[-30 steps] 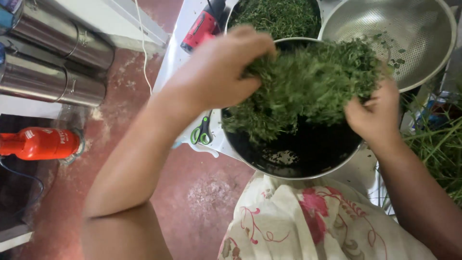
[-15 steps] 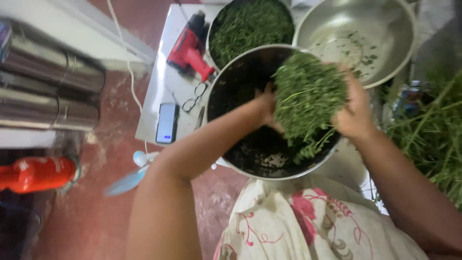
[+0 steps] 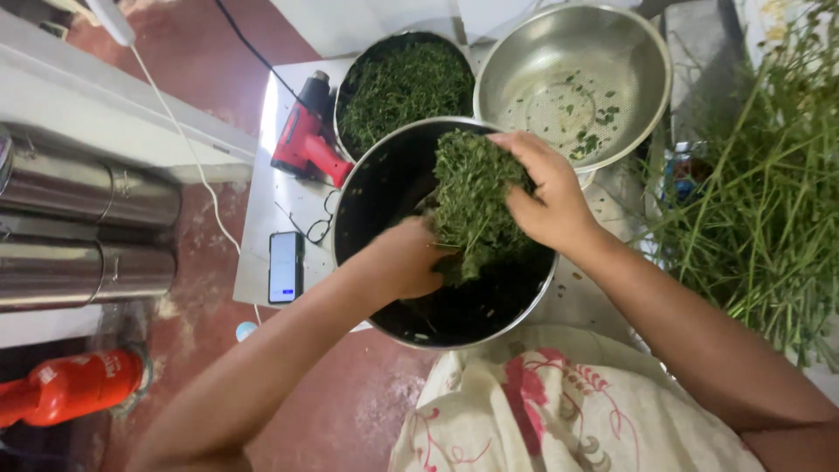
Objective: Drying green leaves in a pot using a heat gun and manual stirring
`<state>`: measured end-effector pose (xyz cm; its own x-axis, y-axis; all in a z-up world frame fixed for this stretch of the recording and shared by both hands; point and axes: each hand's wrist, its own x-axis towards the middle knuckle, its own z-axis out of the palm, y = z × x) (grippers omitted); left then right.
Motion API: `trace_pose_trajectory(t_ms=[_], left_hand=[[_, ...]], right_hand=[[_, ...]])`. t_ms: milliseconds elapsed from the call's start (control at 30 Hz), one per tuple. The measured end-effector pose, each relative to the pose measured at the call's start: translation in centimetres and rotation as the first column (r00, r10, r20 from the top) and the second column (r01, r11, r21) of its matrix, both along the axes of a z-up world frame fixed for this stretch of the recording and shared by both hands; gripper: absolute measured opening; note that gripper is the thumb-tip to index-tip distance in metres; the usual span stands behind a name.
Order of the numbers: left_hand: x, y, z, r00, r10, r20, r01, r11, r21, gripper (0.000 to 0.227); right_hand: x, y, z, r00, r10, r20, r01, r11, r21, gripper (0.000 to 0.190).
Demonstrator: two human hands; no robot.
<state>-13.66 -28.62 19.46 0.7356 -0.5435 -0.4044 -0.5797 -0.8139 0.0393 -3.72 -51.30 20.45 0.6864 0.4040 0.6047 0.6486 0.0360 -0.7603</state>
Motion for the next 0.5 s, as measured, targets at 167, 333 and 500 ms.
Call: trace_pose_trajectory(t_ms=[167,333,500], left_hand=[[-2.9,2.0,7.9,0.909,0.389,0.153,-0.276,0.833,-0.480,0.060],[-4.9,0.1,8.3,0.831,0.531,0.166,-0.281,0.658,-0.698,0.061],[-4.6,-0.2,4.0,0.754,0.638,0.156,-0.278,0.525,-0.804,0.036]], right_hand=[[1.0,-0.3,6.6,0.984,0.068,-0.164,-0.058,0.996,0.067,0.060],[1.6,-0.4,16.2,0.882,0.017,-0.471,-0.170,0.943,-0.285,0.050],[3.1,-1.3,20.7,0.907,-0.127,-0.402,-0.064,0.901,-0.430,0.066]])
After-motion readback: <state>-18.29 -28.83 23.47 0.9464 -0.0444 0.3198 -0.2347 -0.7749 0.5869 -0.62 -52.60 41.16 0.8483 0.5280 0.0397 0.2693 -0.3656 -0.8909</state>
